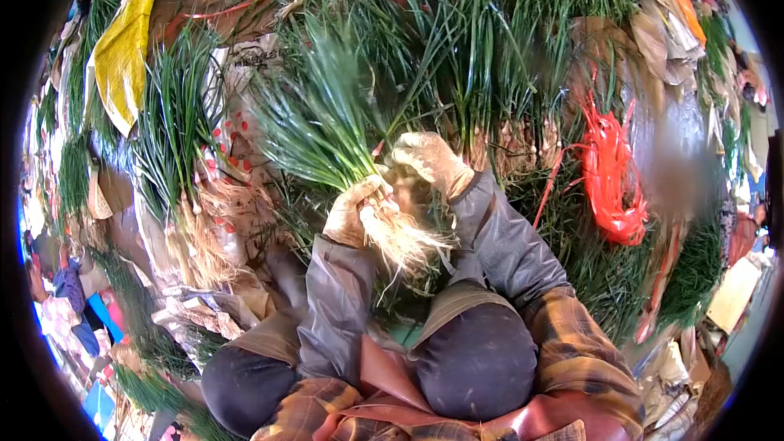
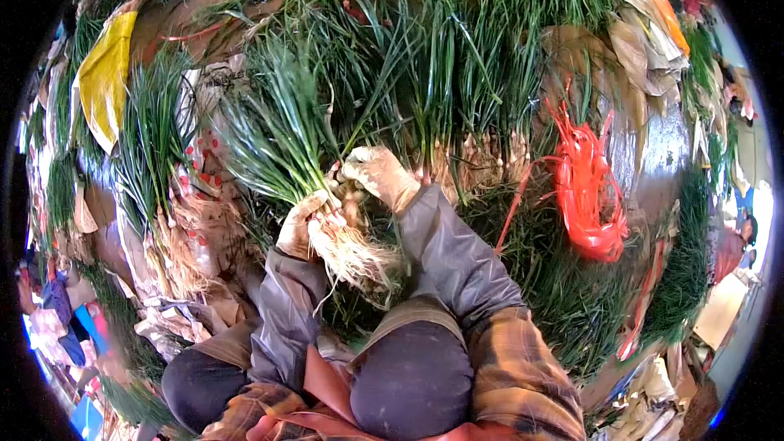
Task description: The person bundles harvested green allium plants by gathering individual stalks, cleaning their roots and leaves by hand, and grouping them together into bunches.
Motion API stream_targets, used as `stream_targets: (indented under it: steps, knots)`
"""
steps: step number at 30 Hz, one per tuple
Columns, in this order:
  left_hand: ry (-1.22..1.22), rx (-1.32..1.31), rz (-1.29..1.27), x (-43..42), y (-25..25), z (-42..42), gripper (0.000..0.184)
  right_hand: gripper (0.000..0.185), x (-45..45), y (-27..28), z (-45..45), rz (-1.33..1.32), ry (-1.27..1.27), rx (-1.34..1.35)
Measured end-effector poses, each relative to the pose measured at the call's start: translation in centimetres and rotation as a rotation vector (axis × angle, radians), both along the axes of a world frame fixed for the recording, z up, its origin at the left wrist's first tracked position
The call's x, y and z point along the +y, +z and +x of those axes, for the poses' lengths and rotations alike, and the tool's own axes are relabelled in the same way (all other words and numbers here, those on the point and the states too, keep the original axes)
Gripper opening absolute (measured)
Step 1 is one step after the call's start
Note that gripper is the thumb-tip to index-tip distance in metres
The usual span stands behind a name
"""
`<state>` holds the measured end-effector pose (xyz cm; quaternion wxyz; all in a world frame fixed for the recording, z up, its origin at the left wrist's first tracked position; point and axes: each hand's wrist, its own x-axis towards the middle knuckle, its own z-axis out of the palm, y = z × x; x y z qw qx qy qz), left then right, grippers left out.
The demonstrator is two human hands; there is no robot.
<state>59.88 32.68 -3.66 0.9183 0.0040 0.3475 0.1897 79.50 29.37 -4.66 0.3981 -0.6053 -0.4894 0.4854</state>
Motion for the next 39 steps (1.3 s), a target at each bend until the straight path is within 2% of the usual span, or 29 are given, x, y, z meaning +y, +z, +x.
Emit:
stream_targets:
  steps: [2,3,5,6,7,8,9,10,11,13,15,17,18,19,21,22,23,24,25,27,29,30,31,33,34,35,37,38,39]
  knots:
    - [0.001,0.046,-0.038,-0.3,0.0,0.0,0.033,0.020,1.4,0.3,-0.1,-0.225,0.040,0.084]
    - [-0.008,0.097,-0.036,-0.5,0.3,0.0,0.033,0.023,2.3,1.3,-0.3,-0.563,0.033,0.096]
    - [-0.008,0.001,-0.071,-0.7,-1.0,-0.7,0.033,0.036,2.3,-1.4,-1.6,-0.213,-0.187,-0.082]
    - [0.002,-0.101,-0.099,-0.3,-0.9,-0.5,0.033,0.033,2.6,-2.1,-1.6,-0.134,-0.096,-0.225]
    - [-0.008,-0.010,0.032,-0.6,-0.7,-0.2,0.032,0.031,2.7,-3.0,-1.7,-0.055,-0.003,-0.364]
    - [-0.008,-0.023,-0.006,-0.6,-0.5,-0.2,0.031,0.030,2.6,-3.3,-1.7,0.091,0.049,-0.494]
    - [-0.007,-0.039,-0.046,-0.2,1.3,0.8,0.030,0.030,2.1,-2.3,-1.7,-0.068,-0.009,-0.211]
    - [0.126,-0.010,-0.064,-0.7,3.4,2.2,0.027,0.030,1.7,-1.3,-1.7,-0.221,-0.111,0.055]
    - [0.130,-0.009,-0.066,-0.7,2.7,2.0,0.027,0.029,1.5,-0.4,-1.4,-0.350,-0.138,0.109]
    - [0.000,-0.034,-0.123,-0.3,1.5,1.6,0.027,0.022,0.4,-1.5,-2.2,-0.038,-0.216,-0.563]
    - [-0.011,0.052,-0.052,-0.7,1.2,2.1,0.034,0.023,-0.5,-1.0,-3.2,-0.113,-0.544,-0.361]
    - [-0.104,-0.080,-0.068,-0.4,2.0,1.5,0.049,0.012,-1.3,-5.9,-1.4,0.189,-0.713,-0.561]
    - [-0.065,-0.148,-0.124,-0.5,2.2,0.7,0.062,0.012,-1.7,-5.5,0.4,0.188,-0.709,-0.557]
    - [-0.074,-0.161,-0.102,-0.6,1.6,-0.3,0.067,0.015,-1.7,-4.0,2.2,-0.110,-0.478,-0.537]
    - [-0.115,-0.116,0.093,0.8,2.4,-1.2,0.035,0.026,-0.7,0.7,3.5,-0.548,0.047,-0.499]
    - [-0.133,-0.066,0.097,1.2,1.5,-2.6,0.042,0.035,-0.1,3.4,3.1,-0.658,0.355,-0.474]
    - [-0.062,-0.049,0.046,1.4,0.9,-3.4,0.048,0.048,-0.9,5.1,1.6,-0.984,0.387,-0.060]
    - [-0.024,-0.050,0.061,1.7,1.8,-2.8,0.049,0.051,-0.8,6.2,0.8,-0.967,0.584,-0.040]
    - [0.015,-0.048,0.077,2.0,2.8,-2.4,0.049,0.049,-1.0,2.1,-0.6,-1.068,0.380,-0.085]
    - [-0.045,0.023,0.136,2.2,1.9,-2.6,0.046,0.043,0.8,-1.5,-0.6,-0.938,-0.236,0.331]
    - [-0.045,0.044,0.075,2.2,3.4,-1.4,0.045,0.033,1.8,-5.6,-1.1,-0.697,-0.676,0.791]
    - [-0.069,0.159,0.140,2.4,3.4,-1.3,0.044,0.027,2.4,-6.1,-1.8,-0.528,-0.680,0.949]
    - [-0.074,0.159,0.146,2.6,2.6,-1.7,0.044,0.022,2.5,-6.3,-2.1,-0.548,-0.662,0.886]
    - [-0.100,0.192,0.168,2.9,0.2,-3.0,0.042,0.015,2.5,-1.9,-3.0,-0.484,-0.471,0.553]
    - [-0.163,0.179,0.184,3.2,1.8,-2.6,0.038,0.014,2.5,-0.1,-3.4,-0.512,-0.340,0.379]
    - [-0.127,0.250,0.185,2.6,1.6,-1.8,0.034,0.011,2.3,0.5,-4.2,-0.386,-0.337,0.469]
    - [-0.211,0.389,0.139,1.4,1.6,-0.7,0.028,0.015,2.0,1.9,-4.2,-0.544,-0.285,0.388]
    - [-0.145,0.384,0.119,0.7,1.4,0.2,0.024,0.015,1.7,-0.4,-3.9,-0.544,-0.291,0.388]
    - [-0.194,0.283,0.118,0.6,-0.8,-0.8,0.027,0.012,1.0,-5.1,-3.3,-0.379,-0.486,0.800]
